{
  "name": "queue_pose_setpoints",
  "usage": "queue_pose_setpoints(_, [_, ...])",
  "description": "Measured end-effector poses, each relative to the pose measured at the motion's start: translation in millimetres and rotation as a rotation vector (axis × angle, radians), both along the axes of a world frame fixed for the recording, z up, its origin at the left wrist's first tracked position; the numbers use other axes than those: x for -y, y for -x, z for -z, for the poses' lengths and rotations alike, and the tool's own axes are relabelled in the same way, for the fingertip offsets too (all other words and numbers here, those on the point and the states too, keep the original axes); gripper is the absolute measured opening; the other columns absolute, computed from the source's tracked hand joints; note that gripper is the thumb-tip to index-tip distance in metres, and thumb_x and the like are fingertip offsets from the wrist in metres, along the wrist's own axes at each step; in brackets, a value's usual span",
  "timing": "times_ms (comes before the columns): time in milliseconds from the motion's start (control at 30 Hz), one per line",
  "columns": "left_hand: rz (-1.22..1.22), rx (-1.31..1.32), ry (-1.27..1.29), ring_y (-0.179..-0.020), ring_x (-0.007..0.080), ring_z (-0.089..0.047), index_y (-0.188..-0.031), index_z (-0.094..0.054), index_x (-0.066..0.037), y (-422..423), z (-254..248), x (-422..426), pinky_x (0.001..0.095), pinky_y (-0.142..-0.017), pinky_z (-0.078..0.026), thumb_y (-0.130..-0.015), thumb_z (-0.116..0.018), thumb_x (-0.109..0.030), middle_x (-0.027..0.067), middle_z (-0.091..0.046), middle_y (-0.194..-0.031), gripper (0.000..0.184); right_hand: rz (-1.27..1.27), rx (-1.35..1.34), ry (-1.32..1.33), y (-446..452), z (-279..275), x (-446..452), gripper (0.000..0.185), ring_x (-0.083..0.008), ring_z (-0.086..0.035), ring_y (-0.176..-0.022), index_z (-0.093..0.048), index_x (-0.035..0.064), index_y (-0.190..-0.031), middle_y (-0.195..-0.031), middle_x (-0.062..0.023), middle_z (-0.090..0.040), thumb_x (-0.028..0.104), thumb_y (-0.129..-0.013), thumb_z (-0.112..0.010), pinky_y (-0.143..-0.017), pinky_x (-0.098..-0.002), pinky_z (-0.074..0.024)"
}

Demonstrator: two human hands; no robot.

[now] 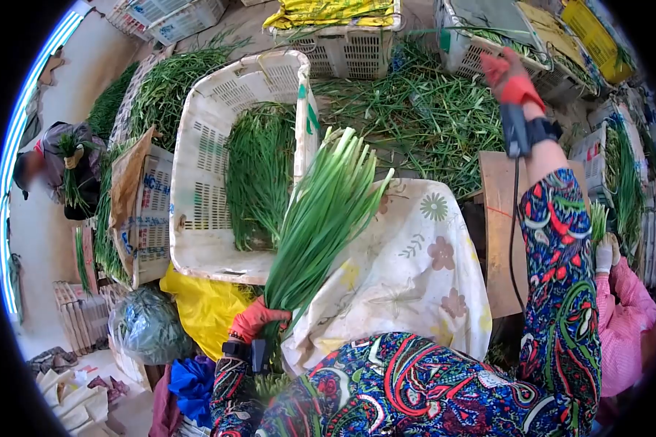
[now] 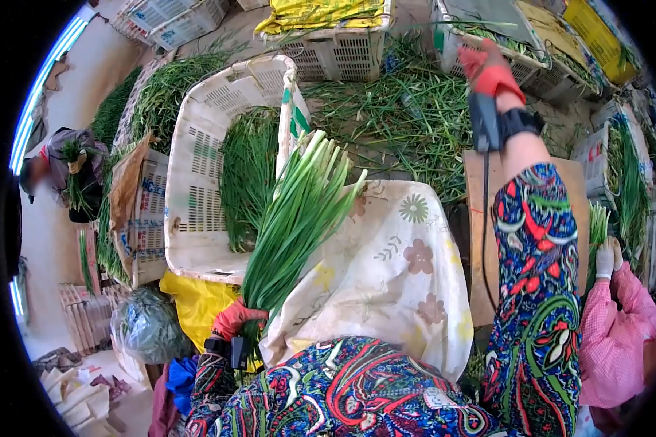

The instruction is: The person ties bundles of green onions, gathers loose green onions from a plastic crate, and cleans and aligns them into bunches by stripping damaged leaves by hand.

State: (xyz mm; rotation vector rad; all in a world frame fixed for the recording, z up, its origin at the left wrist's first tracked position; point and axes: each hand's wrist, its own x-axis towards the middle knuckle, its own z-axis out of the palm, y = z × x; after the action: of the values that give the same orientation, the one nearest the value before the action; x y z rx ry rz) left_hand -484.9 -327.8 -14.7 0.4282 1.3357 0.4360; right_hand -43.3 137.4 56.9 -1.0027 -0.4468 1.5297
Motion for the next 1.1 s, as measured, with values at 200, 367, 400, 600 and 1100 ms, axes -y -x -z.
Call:
queue_pose_setpoints(200, [0.034, -0.024, -0.014, -0.055, 0.0142, -0.055, -0.090, -0.056, 0.000, 1.1, 0.5, -3.0, 0.0263, -0.050, -0.044, -0.070, -0.068, -0.001, 0.0054, -0.058, -0.067, 0.023, -1.035, 0.641, -0.535, 123.0, 35.3, 140.4, 0.043, -0.0188, -0.046, -0.113, -0.055, 0.0080, -0.115, -0.121, -0.0083, -0.052, 0.036, -0.082, -0.053, -0.096, -0.0290, -0.0333])
queue_pose_setpoints(367, [0.077, -0.089, -0.072, -0.056, 0.0141, -0.055, -0.095, -0.055, 0.000, -4.1, -15.1, -7.4, 0.0260, -0.052, -0.044, -0.070, -0.068, -0.001, 0.0054, -0.058, -0.070, 0.028, -0.851, 1.074, -0.457, 178.4, 61.4, 165.1, 0.029, -0.0328, -0.055, -0.083, -0.063, 0.0067, -0.086, -0.086, -0.0152, -0.060, 0.033, -0.081, -0.052, -0.073, -0.0369, -0.0441])
queue_pose_setpoints(400, [0.084, -0.101, -0.083, -0.056, 0.0142, -0.055, -0.095, -0.055, 0.000, -4.5, -16.6, -7.0, 0.0260, -0.052, -0.044, -0.070, -0.068, -0.001, 0.0054, -0.058, -0.070, 0.028, -0.858, 1.122, -0.473, 180.5, 66.0, 159.5, 0.028, -0.0335, -0.055, -0.081, -0.063, 0.0065, -0.082, -0.083, -0.0153, -0.060, 0.032, -0.082, -0.051, -0.071, -0.0373, -0.0445])
queue_pose_setpoints(600, [0.069, -0.033, -0.047, -0.056, 0.0142, -0.055, -0.094, -0.055, 0.000, 0.5, -4.8, -5.3, 0.0270, -0.052, -0.044, -0.069, -0.068, -0.002, 0.0053, -0.059, -0.071, 0.028, -0.492, 1.099, -0.753, 123.4, 73.6, 57.1, 0.025, -0.0263, -0.059, -0.079, -0.064, 0.0090, -0.085, -0.085, -0.0125, -0.063, 0.024, -0.084, -0.045, -0.073, -0.0351, -0.0463])
queue_pose_setpoints(1100, [0.005, 0.014, 0.024, -0.054, 0.0147, -0.055, -0.090, -0.056, 0.000, 5.0, 8.7, -1.5, 0.0267, -0.050, -0.044, -0.067, -0.067, 0.001, 0.0065, -0.058, -0.068, 0.025, -1.052, 0.451, 0.103, 112.2, 92.7, 125.0, 0.054, -0.0246, -0.032, -0.124, -0.050, 0.0196, -0.122, -0.132, -0.0142, -0.038, 0.051, -0.078, -0.053, -0.101, -0.0356, -0.0231])
